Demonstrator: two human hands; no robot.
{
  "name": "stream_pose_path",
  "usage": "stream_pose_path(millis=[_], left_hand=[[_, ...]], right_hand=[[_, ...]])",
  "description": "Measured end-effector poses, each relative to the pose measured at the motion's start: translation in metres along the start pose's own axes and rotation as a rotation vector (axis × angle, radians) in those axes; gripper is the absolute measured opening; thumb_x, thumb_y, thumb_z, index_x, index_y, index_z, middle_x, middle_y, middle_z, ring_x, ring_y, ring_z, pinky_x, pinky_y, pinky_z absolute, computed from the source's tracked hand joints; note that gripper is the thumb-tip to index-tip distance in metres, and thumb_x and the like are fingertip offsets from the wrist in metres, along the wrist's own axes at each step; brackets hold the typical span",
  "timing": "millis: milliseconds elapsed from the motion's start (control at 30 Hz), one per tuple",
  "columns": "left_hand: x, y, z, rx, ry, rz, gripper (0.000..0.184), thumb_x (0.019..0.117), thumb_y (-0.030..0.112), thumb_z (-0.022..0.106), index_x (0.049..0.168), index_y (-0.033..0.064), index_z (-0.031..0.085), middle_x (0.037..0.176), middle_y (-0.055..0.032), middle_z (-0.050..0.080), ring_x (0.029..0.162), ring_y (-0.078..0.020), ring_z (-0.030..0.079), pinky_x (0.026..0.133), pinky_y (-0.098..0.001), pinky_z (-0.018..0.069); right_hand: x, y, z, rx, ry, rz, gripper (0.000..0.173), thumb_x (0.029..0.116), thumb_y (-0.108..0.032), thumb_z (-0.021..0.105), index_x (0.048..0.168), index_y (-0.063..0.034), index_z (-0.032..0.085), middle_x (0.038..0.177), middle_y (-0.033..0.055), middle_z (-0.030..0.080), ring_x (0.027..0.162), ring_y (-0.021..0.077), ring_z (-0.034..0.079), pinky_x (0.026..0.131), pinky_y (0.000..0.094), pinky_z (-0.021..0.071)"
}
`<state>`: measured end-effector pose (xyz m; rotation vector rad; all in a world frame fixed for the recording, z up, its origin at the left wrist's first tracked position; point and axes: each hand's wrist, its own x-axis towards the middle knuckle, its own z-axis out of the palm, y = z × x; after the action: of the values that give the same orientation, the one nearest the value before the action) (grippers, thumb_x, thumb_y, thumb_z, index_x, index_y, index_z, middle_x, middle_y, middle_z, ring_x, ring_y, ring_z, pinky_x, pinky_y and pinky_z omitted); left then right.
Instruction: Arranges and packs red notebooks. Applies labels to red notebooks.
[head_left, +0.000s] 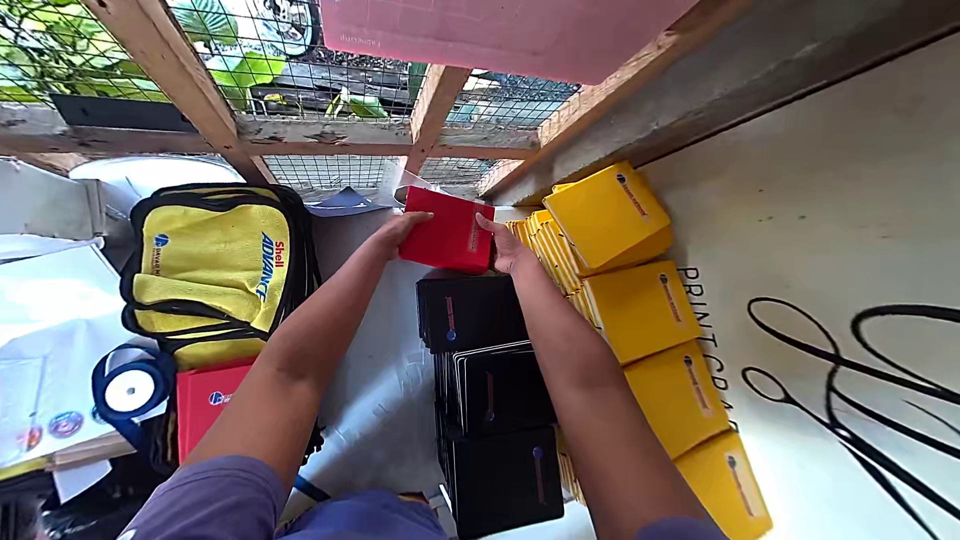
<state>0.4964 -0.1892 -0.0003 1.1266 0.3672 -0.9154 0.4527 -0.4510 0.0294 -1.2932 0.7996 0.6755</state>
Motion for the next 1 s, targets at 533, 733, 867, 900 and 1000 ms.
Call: stream_pose_path(millis=[533,733,867,900,1000], left_hand=[[-0.059,-0.008,-0.033,0.004,0.086,0.224,0.054,0.0932,0.043,0.073,0.128,0.0020,0.063,0.114,-0.0170,0.071,0.103,-0.0247,0.070,0.092,-0.0474,0.0568],[-0.104,0.009,-0.038,0.176,0.140,0.366,0.064,0.0897,0.050,0.074,0.129,0.0009,0.063,0.116,-0.0183,0.071,0.108,-0.0268,0.070,0.097,-0.0513,0.0556],[-0.148,0.007,-0.033,0.241,0.158,0.467,0.075,0.0875,0.053,0.074,0.139,0.0012,0.056,0.127,-0.0193,0.067,0.119,-0.0283,0.065,0.103,-0.0534,0.0521],[-0.159,0.003,-0.032,0.238,0.171,0.520,0.080,0.0865,0.053,0.076,0.143,0.0004,0.053,0.134,-0.0199,0.063,0.126,-0.0285,0.062,0.108,-0.0524,0.0492],[-0.207,-0.017,-0.026,0.187,0.192,0.602,0.092,0.0865,0.050,0.077,0.154,-0.0016,0.041,0.154,-0.0227,0.047,0.143,-0.0294,0.048,0.119,-0.0498,0.0393]], right_hand=[[-0.034,0.012,0.068,-0.097,-0.085,-0.433,0.050,0.1065,-0.049,0.041,0.139,-0.0125,0.051,0.119,0.0087,0.070,0.108,0.0217,0.070,0.092,0.0484,0.0608],[-0.073,0.026,0.093,-0.074,-0.093,-0.663,0.047,0.1058,-0.047,0.045,0.139,-0.0143,0.051,0.120,0.0049,0.070,0.110,0.0191,0.069,0.095,0.0478,0.0596],[-0.131,0.032,0.112,-0.133,-0.070,-0.759,0.046,0.1069,-0.046,0.043,0.140,-0.0146,0.048,0.122,0.0028,0.069,0.113,0.0178,0.068,0.098,0.0470,0.0582],[-0.146,0.035,0.117,-0.147,-0.051,-0.771,0.047,0.1066,-0.047,0.043,0.141,-0.0153,0.048,0.122,0.0020,0.069,0.113,0.0172,0.068,0.098,0.0468,0.0578],[-0.194,0.047,0.124,-0.202,-0.028,-0.790,0.048,0.1054,-0.051,0.046,0.141,-0.0192,0.047,0.123,-0.0038,0.069,0.114,0.0123,0.068,0.097,0.0420,0.0587]])
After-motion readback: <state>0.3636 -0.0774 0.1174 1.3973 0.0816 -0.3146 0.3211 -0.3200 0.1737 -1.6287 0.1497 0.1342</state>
